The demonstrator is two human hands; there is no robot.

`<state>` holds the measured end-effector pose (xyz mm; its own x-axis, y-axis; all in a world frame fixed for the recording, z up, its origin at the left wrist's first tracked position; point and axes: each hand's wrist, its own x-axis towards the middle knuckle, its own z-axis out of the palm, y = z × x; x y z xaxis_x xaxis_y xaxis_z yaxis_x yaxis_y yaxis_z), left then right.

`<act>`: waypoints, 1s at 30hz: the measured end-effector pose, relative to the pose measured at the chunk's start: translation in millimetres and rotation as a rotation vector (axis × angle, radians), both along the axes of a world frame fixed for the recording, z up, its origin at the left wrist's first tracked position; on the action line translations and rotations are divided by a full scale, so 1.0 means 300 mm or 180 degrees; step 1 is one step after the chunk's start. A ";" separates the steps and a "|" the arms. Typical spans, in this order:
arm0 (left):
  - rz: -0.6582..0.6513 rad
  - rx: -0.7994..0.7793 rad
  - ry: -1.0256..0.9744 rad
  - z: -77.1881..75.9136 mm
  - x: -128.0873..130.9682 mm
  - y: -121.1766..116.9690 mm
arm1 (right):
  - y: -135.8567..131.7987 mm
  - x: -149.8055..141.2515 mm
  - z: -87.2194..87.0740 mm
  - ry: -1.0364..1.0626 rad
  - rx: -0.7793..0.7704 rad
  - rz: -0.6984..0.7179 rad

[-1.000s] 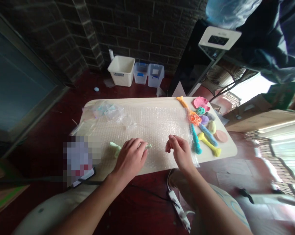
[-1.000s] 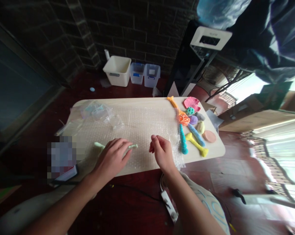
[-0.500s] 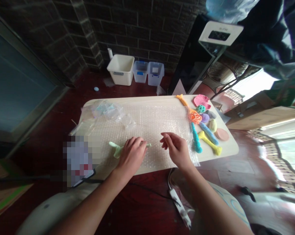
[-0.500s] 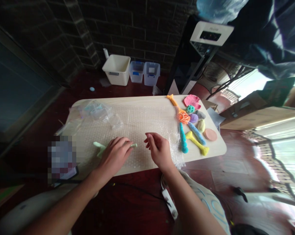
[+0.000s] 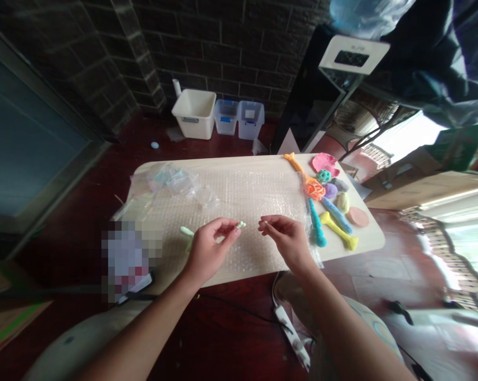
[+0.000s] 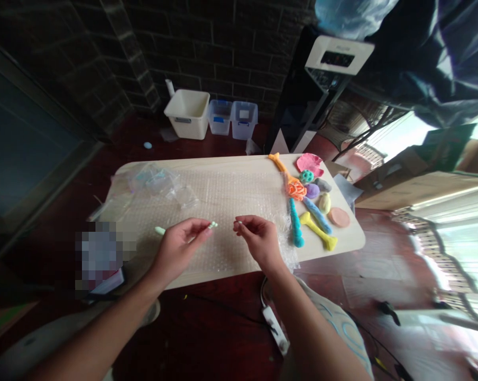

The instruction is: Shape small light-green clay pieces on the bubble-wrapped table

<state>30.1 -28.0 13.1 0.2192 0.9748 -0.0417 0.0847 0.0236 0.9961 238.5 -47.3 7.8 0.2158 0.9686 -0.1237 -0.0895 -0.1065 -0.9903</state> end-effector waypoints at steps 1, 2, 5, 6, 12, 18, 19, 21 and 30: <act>0.0038 -0.0115 -0.0164 0.009 0.000 -0.001 | 0.001 -0.008 0.003 -0.0005 -0.0011 0.0039; 0.0074 -0.0213 -0.0320 0.018 0.000 -0.001 | 0.001 -0.017 0.005 -0.0006 -0.0021 0.0085; 0.0176 -0.0522 -0.0781 0.035 0.002 0.000 | 0.005 -0.046 0.010 0.0040 -0.0032 0.0204; 0.0201 -0.0629 -0.0935 0.038 0.001 0.001 | 0.008 -0.055 0.011 0.0068 -0.0022 0.0231; 0.0148 -0.1194 -0.1673 0.051 -0.021 0.003 | 0.035 -0.107 0.013 0.0381 0.0036 0.0332; 0.0207 -0.1411 -0.1937 0.047 -0.072 0.000 | 0.055 -0.168 0.020 0.0667 -0.0007 0.0634; 0.0222 -0.1420 -0.1948 0.045 -0.081 0.001 | 0.056 -0.176 0.021 0.0685 -0.0004 0.0682; 0.0240 -0.1427 -0.1942 0.042 -0.097 0.002 | 0.058 -0.187 0.023 0.0669 -0.0003 0.0741; 0.0338 -0.1429 -0.1920 0.047 -0.138 0.000 | 0.059 -0.214 0.023 0.0859 -0.0041 0.0657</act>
